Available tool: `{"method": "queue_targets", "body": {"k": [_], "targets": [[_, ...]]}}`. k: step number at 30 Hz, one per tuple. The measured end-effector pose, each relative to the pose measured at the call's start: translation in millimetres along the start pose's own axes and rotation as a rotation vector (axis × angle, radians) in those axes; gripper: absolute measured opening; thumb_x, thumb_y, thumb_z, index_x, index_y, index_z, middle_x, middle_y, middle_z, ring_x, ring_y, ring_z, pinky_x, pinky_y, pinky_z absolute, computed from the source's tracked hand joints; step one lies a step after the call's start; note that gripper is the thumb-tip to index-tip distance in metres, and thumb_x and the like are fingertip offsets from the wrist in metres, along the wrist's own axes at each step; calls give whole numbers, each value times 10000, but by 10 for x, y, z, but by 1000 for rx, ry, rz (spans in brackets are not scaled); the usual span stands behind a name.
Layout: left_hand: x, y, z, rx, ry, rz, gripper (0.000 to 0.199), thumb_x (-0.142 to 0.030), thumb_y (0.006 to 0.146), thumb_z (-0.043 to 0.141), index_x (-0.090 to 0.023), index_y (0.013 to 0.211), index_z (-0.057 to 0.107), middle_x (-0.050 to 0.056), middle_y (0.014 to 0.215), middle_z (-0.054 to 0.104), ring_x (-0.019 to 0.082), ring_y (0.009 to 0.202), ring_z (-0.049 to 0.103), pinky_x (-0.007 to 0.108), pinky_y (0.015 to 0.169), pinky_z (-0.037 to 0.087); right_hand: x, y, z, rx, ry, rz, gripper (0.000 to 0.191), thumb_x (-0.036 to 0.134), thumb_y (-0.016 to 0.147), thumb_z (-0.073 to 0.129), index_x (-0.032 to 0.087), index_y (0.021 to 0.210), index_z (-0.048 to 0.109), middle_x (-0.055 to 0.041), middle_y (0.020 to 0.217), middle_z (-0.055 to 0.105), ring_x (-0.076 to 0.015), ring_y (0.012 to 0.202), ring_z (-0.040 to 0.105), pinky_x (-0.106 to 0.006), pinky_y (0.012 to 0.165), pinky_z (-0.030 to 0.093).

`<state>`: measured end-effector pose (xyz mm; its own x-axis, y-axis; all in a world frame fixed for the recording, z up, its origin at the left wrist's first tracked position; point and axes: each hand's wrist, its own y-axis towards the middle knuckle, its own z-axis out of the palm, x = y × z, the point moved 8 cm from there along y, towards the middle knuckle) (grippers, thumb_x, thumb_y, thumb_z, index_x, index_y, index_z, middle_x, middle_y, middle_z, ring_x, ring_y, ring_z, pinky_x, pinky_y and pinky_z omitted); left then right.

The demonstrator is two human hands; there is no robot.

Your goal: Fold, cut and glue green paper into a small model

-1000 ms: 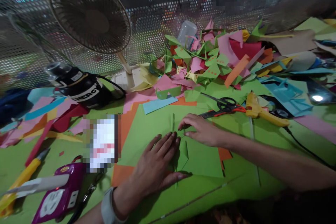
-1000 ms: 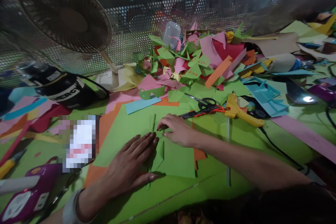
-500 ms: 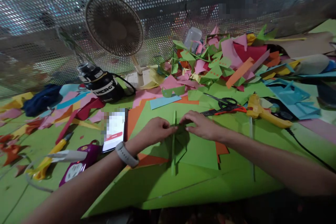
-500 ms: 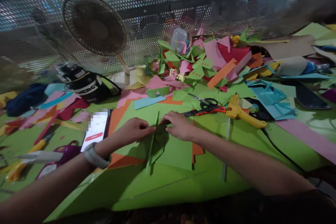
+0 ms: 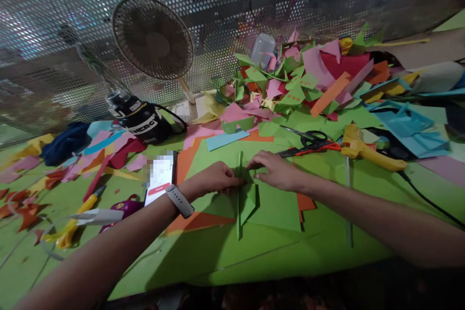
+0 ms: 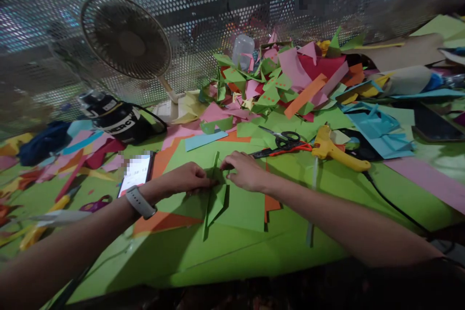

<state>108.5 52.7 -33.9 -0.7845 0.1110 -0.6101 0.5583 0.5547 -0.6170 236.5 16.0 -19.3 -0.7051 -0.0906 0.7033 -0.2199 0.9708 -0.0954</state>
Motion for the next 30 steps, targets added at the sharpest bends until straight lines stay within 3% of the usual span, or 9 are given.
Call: {"method": "queue_targets", "body": {"k": [12, 18, 22, 24, 26, 28, 30], "targets": [[16, -45, 11, -31, -105, 5, 226, -250, 712, 628, -172, 503, 591, -17, 471, 592, 108, 435, 517, 228, 476, 419, 65, 0, -82, -42, 67, -20, 270, 17, 718, 624, 170, 933, 683, -71, 1005, 669, -220, 968, 610, -377, 895, 466], [39, -97, 120, -107, -205, 24, 208, -262, 814, 594, -181, 630, 539, -6, 520, 638, 136, 454, 594, 251, 499, 474, 256, -60, -494, -148, 147, -49, 192, 135, 855, 528, 158, 978, 674, -67, 950, 709, -168, 825, 652, -307, 741, 522], [65, -163, 195, -193, -267, 85, 184, -324, 896, 547, -200, 768, 503, -23, 563, 643, 148, 487, 633, 245, 484, 476, 500, -273, -892, -453, -52, -256, 229, 178, 902, 480, 164, 1013, 680, -106, 1065, 706, -221, 964, 647, -393, 861, 505], [60, -252, 141, -314, -180, 172, 217, -367, 914, 534, -196, 781, 521, -10, 578, 646, 153, 497, 629, 254, 486, 476, 635, -395, -958, -530, -266, -367, 242, 202, 918, 478, 194, 1036, 689, -104, 1127, 693, -252, 1053, 619, -440, 937, 460], [-5, -409, 54, -478, 29, 333, 232, -376, 926, 523, -182, 813, 581, 34, 670, 690, 178, 580, 657, 294, 551, 511, 710, -454, -929, -488, -388, -414, 223, 228, 917, 507, 228, 1035, 697, -90, 1137, 692, -270, 1064, 611, -459, 949, 445], [-116, -592, 61, -579, 293, 553, 241, -369, 940, 514, -173, 962, 653, 105, 938, 740, 233, 818, 700, 378, 727, 551, 710, -482, -922, -480, -389, -360, 225, 237, 921, 510, 232, 1052, 691, -92, 1118, 692, -268, 1023, 619, -448, 907, 465], [-178, -712, 185, -562, 528, 746, 355, -409, 945, 529, -187, 1206, 623, 142, 1273, 655, 289, 1139, 625, 460, 945, 500, 609, -454, -855, -421, -304, -200, 223, 250, 926, 501, 212, 1047, 684, -94, 1054, 700, -240, 919, 639, -400, 813, 497]]}}
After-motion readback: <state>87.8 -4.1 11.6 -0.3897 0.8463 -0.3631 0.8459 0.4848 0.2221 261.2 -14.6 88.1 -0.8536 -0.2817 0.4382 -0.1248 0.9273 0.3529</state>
